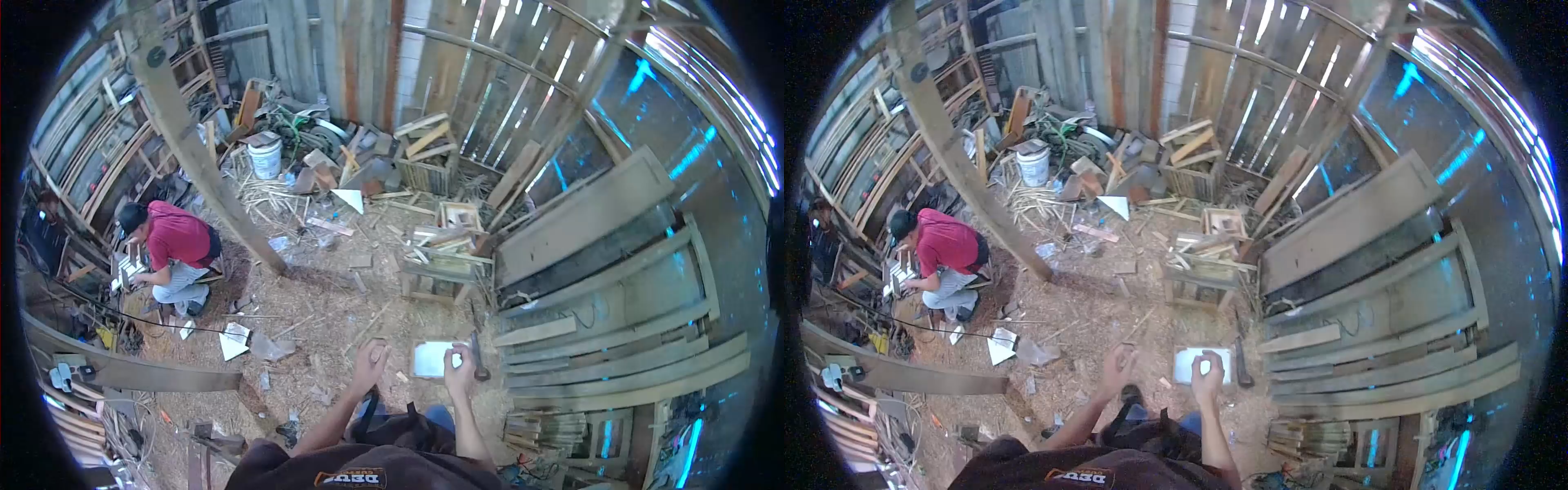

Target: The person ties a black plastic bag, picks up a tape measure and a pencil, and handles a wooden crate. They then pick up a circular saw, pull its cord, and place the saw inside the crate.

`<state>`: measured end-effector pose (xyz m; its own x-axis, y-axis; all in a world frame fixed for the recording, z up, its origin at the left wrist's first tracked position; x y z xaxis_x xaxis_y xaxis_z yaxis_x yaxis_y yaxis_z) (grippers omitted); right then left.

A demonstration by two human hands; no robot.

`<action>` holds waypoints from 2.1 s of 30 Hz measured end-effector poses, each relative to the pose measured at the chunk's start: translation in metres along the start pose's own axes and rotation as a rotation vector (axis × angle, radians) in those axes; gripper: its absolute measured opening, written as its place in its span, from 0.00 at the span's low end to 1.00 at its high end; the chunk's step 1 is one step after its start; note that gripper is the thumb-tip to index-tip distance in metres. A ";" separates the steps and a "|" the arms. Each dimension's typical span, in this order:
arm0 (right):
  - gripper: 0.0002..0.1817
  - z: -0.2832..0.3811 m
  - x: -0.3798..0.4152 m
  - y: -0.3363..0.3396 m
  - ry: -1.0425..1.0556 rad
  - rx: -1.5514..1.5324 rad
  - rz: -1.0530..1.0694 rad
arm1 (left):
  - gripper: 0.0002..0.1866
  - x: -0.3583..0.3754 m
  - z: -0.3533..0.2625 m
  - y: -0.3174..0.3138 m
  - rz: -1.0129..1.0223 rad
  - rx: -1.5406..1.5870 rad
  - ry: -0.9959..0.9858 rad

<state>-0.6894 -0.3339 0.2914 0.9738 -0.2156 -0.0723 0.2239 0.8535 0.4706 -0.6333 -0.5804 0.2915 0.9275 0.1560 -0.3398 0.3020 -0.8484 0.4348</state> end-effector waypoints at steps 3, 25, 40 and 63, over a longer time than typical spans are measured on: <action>0.08 0.040 -0.035 -0.067 0.030 0.046 0.095 | 0.07 -0.036 0.033 0.052 -0.197 0.104 0.057; 0.08 0.139 -0.411 -0.438 0.034 -0.026 0.319 | 0.21 -0.423 0.309 0.125 -0.246 0.086 0.319; 0.14 0.157 -0.636 -0.499 -0.033 0.016 0.125 | 0.19 -0.750 0.393 0.064 0.104 0.213 0.224; 0.25 0.084 -1.022 -0.606 -0.150 0.368 0.124 | 0.20 -1.076 0.558 -0.123 0.275 0.053 0.149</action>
<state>-1.8232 -0.6702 0.1540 0.9698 -0.2118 0.1208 0.0497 0.6568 0.7525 -1.7915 -0.9258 0.1384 0.9960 -0.0135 -0.0879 0.0273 -0.8938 0.4476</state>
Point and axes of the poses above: each hand's wrist, its own x-axis away from the middle knuckle, its own y-axis out of the back of the hand, z = x × y, the point moved 2 cm from there along -x, towards the middle knuckle, and after that the axes turned 12 degrees about -y, right-handed, at the moved point
